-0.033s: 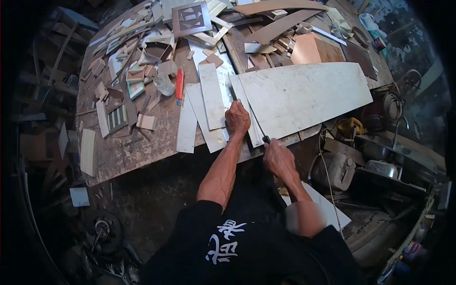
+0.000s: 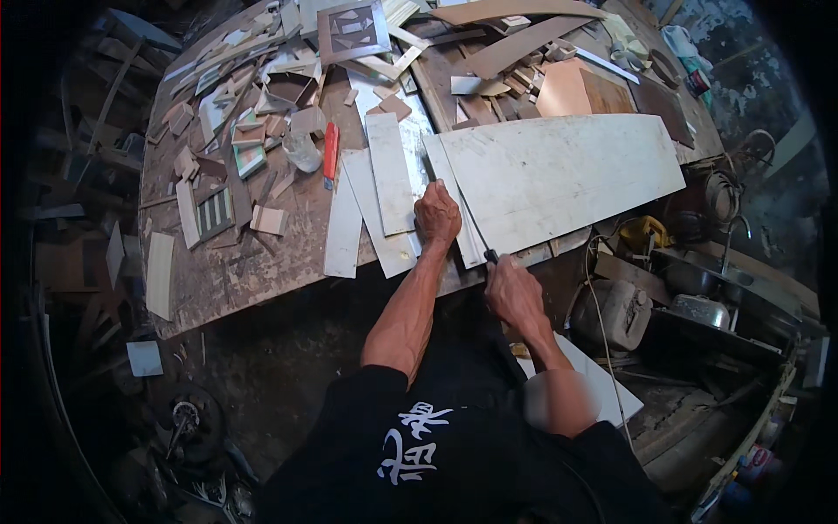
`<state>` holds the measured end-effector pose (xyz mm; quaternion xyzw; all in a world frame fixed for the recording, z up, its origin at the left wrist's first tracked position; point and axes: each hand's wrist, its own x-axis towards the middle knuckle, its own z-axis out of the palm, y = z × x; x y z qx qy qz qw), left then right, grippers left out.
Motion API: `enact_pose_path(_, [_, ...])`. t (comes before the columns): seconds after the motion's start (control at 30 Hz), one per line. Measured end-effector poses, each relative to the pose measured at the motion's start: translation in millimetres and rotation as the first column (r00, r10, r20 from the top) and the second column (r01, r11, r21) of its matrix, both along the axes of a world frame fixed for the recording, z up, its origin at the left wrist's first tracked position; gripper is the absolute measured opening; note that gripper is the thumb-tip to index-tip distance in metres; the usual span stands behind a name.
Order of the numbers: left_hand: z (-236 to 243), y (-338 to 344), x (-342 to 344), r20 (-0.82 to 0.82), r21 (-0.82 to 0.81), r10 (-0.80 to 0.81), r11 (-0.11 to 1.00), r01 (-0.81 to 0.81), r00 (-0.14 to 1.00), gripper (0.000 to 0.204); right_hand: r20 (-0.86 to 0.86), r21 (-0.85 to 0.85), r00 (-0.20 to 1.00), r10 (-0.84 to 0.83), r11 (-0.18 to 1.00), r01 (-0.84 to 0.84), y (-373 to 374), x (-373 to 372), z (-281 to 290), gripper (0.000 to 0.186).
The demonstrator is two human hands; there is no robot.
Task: Marking a wooden board using a caliper and pen, then cutting it with a hand saw.
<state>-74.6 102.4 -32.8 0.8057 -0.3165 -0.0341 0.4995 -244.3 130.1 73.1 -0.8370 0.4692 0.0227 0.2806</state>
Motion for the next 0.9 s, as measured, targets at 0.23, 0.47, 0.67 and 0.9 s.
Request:
enact_pose_path(0.23, [3.0,-7.1,-1.7,0.014,-0.044,0.013,0.999,-0.012,1.0,0.032,-0.011,-0.005,1.0,-0.006,1.0,0.006,-24.4,25.4,0.3,0.03])
enact_pose_path(0.47, [5.7,-14.8,-8.9,0.02,-0.06,-0.003,0.998,0.004,1.0,0.031,-0.013,-0.042,0.999,-0.041,0.998,0.04,-41.9,33.8,-2.2,0.025])
enact_pose_path(0.67, [7.6,0.9,0.5,-0.005,-0.071,0.038,0.997,-0.038,0.999,0.036,-0.042,0.076,0.999,-0.022,0.997,0.025,-1.8,5.8,17.7,0.027])
enact_pose_path(0.9, [2.5,-9.4,-4.6,0.03,-0.059,0.032,0.998,-0.031,0.999,0.035,-0.013,0.019,1.0,-0.018,1.0,0.018,-23.8,18.8,3.8,0.025])
